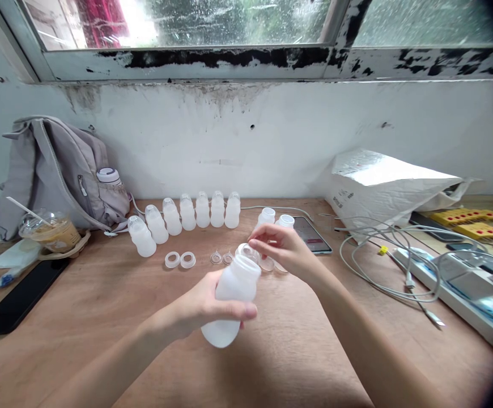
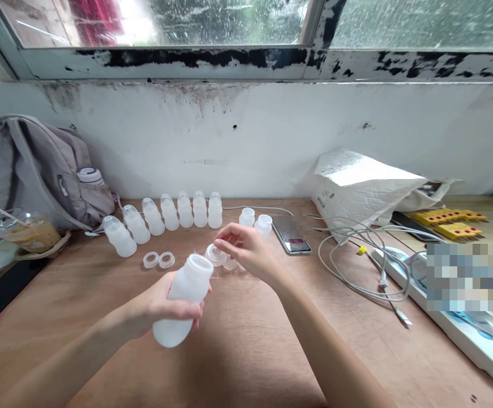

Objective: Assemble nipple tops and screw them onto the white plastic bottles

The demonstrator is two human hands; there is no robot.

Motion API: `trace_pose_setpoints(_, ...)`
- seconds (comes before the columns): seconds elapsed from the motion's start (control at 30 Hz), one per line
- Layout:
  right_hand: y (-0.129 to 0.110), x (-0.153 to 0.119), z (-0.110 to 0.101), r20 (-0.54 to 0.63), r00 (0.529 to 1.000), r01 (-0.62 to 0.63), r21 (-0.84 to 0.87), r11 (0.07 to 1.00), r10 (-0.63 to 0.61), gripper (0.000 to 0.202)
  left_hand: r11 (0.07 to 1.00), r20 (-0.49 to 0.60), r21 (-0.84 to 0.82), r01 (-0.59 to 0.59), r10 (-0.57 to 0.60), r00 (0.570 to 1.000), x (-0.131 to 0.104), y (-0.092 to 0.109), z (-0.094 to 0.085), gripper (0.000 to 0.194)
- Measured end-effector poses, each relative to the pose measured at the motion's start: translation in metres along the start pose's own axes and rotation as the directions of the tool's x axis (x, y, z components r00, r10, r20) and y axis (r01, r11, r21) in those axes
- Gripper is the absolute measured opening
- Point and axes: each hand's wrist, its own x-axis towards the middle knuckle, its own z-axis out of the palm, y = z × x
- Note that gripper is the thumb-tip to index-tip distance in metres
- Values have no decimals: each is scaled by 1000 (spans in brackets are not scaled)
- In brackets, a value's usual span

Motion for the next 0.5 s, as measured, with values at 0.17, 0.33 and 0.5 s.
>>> trace_pose_setpoints(0.17, 25, 3, 10, 236, 965, -35, -311, 950, 112, 8, 981, -226, -178, -76, 35, 974, 1, 12, -12, 32)
trace_pose_setpoints(0.33, 33, 2, 18, 322, 924, -10, -515, 857, 205, 8, 980, -302, -168, -111, 56, 952, 0, 23, -22, 29)
trace_pose_setpoints(0.5, 30, 2, 21, 353, 901, 16, -606, 795, 252, 10, 978, -357, -126, -165, 110, 928, 5, 12, -28, 38)
